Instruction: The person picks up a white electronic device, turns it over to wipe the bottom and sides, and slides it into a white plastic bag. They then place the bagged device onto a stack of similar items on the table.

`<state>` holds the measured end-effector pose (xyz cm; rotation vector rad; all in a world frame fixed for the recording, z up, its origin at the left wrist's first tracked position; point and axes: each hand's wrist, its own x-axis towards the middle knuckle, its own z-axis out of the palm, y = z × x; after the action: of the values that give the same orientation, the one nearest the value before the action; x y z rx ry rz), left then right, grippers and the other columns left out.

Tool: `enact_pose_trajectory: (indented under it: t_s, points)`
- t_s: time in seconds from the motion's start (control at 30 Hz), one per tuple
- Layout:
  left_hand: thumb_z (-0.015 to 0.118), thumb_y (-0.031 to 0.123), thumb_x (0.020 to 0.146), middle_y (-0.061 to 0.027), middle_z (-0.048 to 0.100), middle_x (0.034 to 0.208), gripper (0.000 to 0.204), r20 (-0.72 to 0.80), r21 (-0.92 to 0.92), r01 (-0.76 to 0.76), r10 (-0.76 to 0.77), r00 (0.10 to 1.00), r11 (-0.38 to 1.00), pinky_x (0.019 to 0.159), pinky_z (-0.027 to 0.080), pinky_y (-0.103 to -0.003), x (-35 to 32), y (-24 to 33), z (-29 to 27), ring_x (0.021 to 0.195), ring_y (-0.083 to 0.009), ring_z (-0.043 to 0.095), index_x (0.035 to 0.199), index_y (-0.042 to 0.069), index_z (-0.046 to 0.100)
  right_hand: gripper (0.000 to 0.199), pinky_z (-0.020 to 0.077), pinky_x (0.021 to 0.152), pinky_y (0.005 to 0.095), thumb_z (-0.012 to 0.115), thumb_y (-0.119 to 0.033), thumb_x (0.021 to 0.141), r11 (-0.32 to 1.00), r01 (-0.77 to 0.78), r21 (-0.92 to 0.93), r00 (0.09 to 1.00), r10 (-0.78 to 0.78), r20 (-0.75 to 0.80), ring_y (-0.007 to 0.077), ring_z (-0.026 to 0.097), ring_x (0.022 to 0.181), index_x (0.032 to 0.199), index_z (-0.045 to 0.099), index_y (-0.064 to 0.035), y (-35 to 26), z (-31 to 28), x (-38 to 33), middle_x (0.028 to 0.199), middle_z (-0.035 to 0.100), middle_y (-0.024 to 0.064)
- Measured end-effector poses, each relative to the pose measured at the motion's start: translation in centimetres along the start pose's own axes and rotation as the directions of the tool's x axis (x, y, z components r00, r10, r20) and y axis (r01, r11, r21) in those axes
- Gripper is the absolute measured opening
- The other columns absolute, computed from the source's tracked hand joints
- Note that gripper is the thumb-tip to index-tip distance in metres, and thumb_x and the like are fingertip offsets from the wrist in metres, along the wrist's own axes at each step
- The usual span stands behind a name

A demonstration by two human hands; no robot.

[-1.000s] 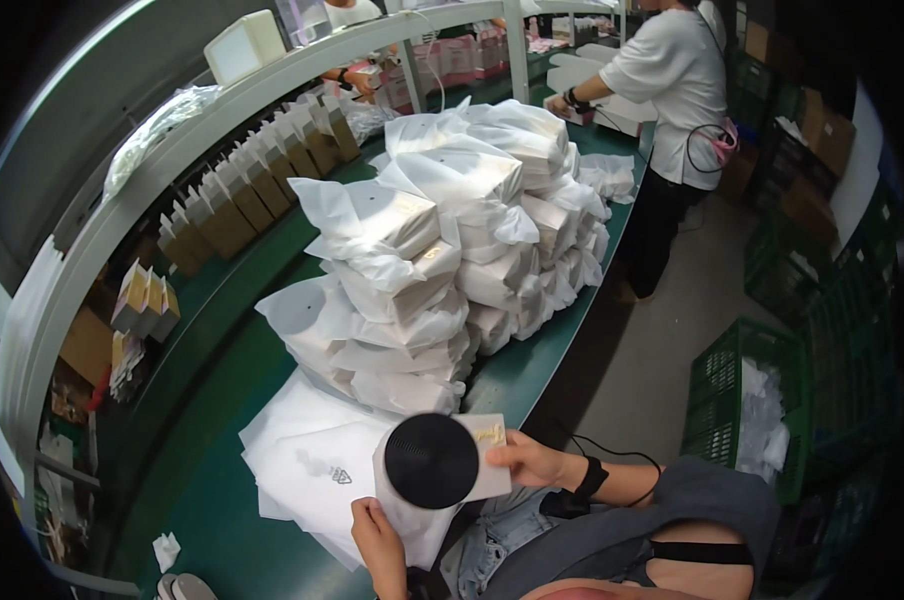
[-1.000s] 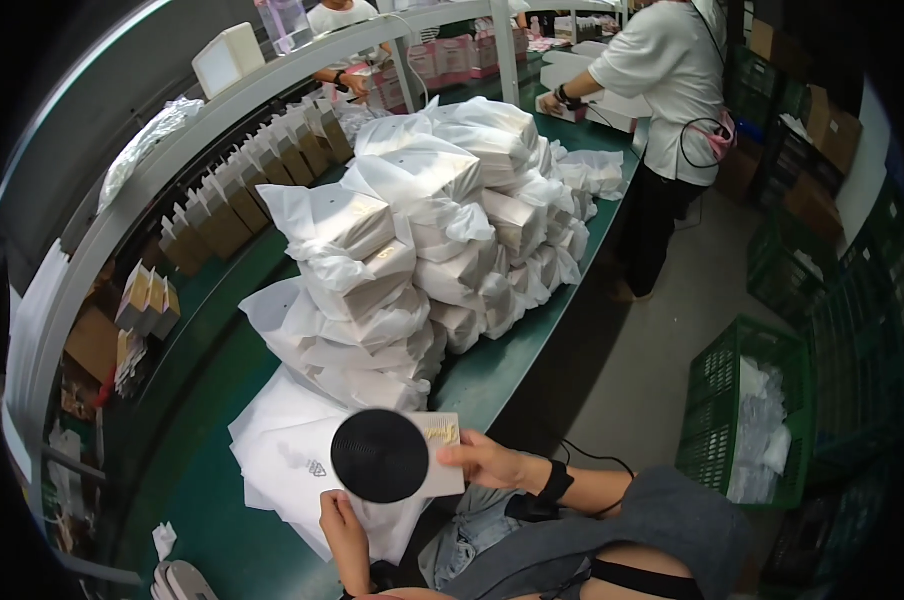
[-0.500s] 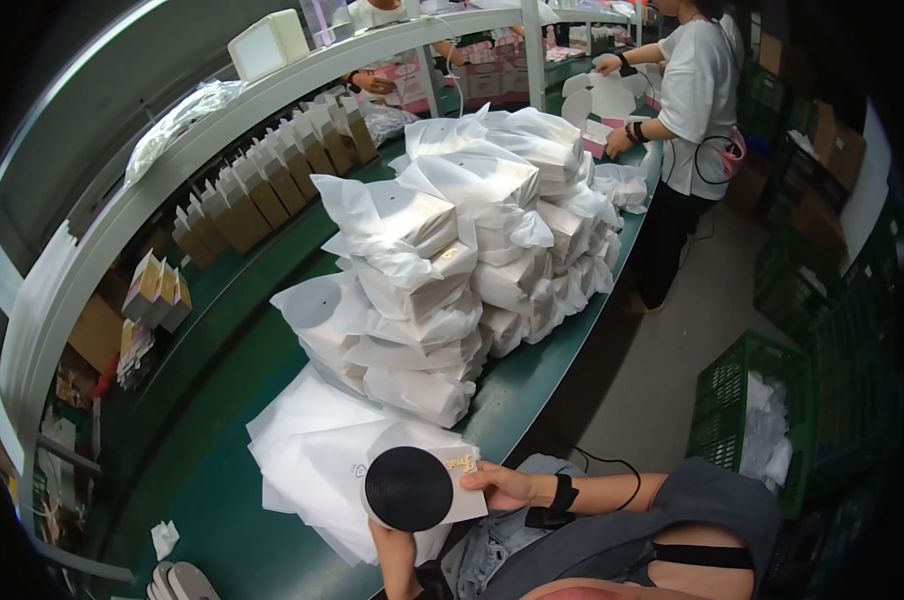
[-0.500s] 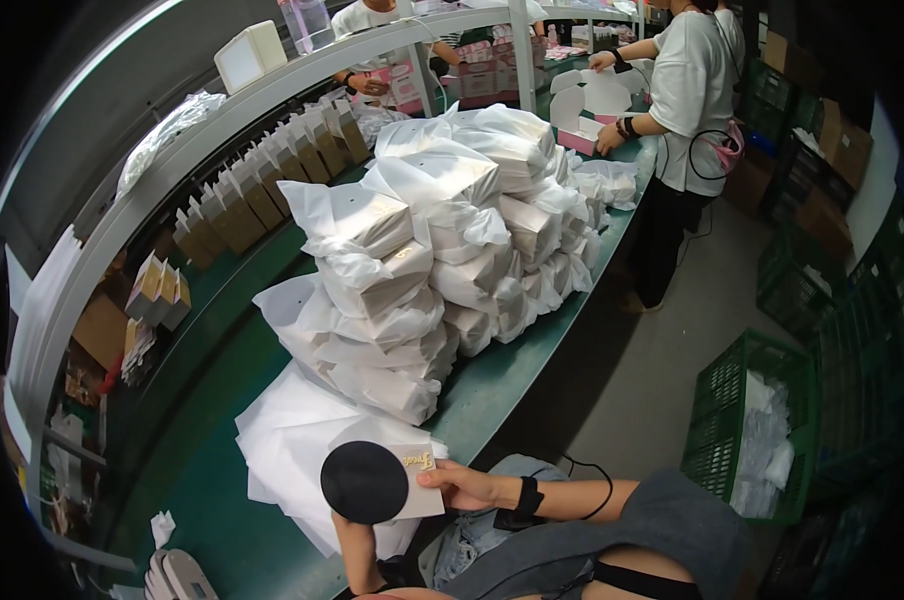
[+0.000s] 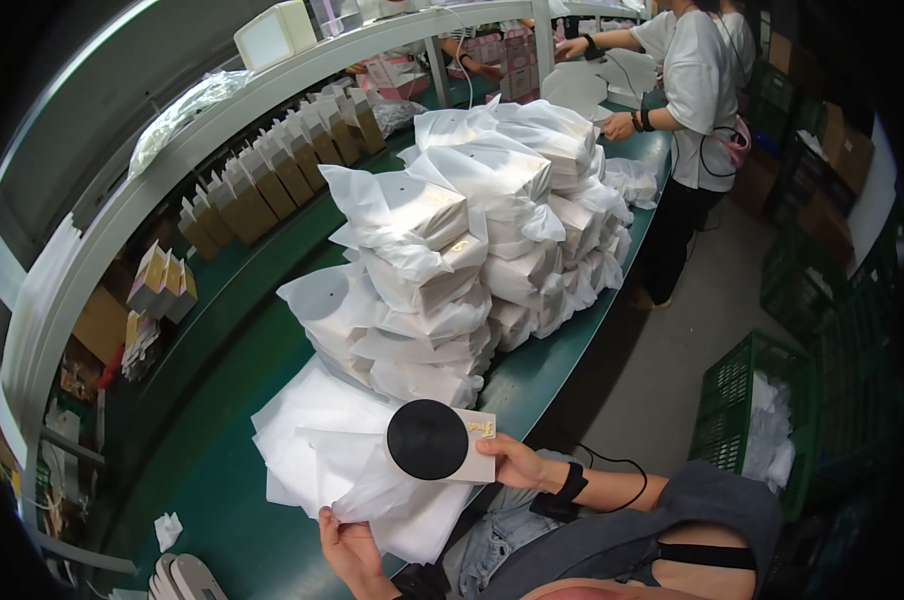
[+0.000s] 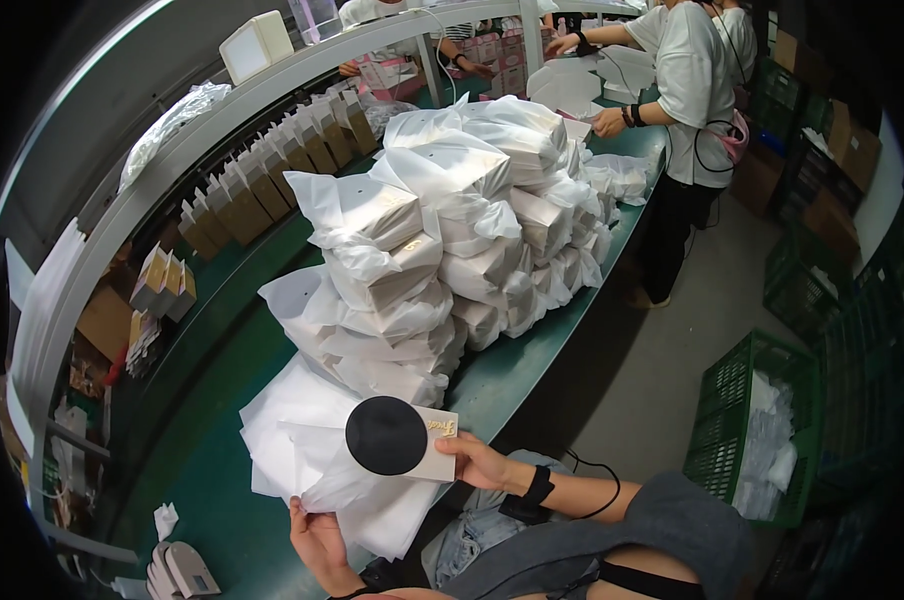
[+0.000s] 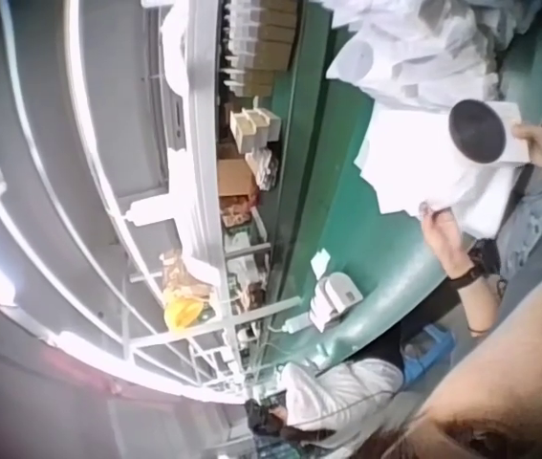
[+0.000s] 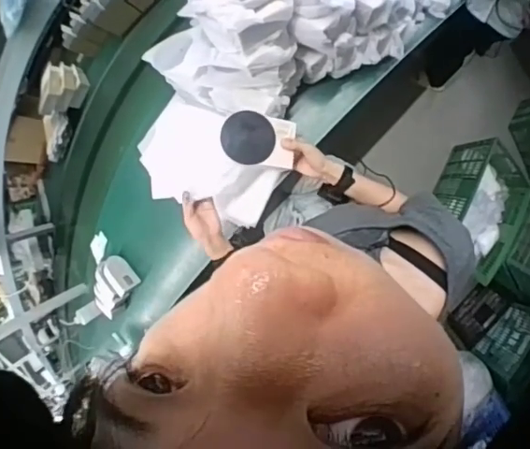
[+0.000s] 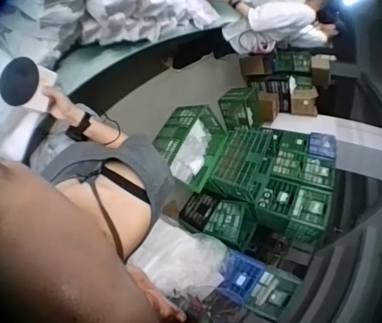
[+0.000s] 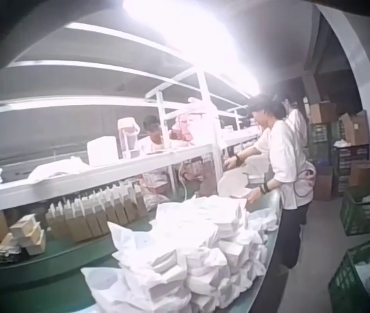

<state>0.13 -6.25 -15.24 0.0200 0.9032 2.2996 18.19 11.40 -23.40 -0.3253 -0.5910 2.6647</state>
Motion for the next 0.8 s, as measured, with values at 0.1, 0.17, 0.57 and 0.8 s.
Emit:
enact_pose_trajectory:
  t_s: [0.1,0.17,0.57,0.8]
  points:
    - [0.047,-0.003,0.085,-0.0092,0.055,0.101,0.02,0.005,0.04,0.046,-0.047,0.999,0.998,0.087,0.044,-0.03,-0.3,0.5,0.4,0.093,-0.018,0.054,0.105,0.002,0.049,0.053,0.0395,0.099,0.0335,0.06,-0.023,0.086,0.994,0.027,-0.109,0.999,-0.031,-0.03,0.0192,0.052,0.114,0.131,0.041,-0.0019,-0.4,0.3,-0.4,0.124,0.053,0.0087]
    - [0.046,0.001,0.087,-0.007,0.055,0.099,0.016,0.114,0.437,-0.185,0.149,0.982,0.88,0.082,0.044,-0.026,-0.1,0.0,-0.9,0.09,-0.0148,0.055,0.102,0.002,0.05,0.054,0.0406,0.097,0.0328,0.061,-0.023,0.086,0.905,0.186,-0.382,0.98,-0.201,0.002,0.0193,0.053,0.112,0.13,0.041,-0.0002,-1.0,0.7,-0.9,0.123,0.054,0.0095]
    - [0.053,0.012,0.092,0.0038,0.051,0.065,0.016,0.212,0.807,-0.277,0.182,0.96,0.522,0.052,0.032,-0.018,-0.8,-1.9,4.0,0.059,-0.003,0.042,0.087,-0.002,0.059,0.054,0.0443,0.092,0.0314,0.064,-0.022,0.085,0.884,-0.456,0.104,0.89,0.453,0.056,0.0182,0.057,0.106,0.129,0.042,0.0,-3.3,2.6,-3.8,0.12,0.056,0.0091]
    - [0.051,0.012,0.092,0.0008,0.057,0.072,0.022,0.277,0.878,-0.273,0.05,0.96,0.394,0.056,0.034,-0.018,-2.8,-3.3,5.2,0.062,-0.0033,0.044,0.102,-0.004,0.063,0.047,0.0476,0.086,0.0312,0.064,-0.023,0.086,0.859,0.002,-0.511,0.993,-0.061,-0.099,0.0186,0.06,0.099,0.124,0.046,-0.0017,-1.0,3.9,-3.4,0.114,0.059,0.0091]
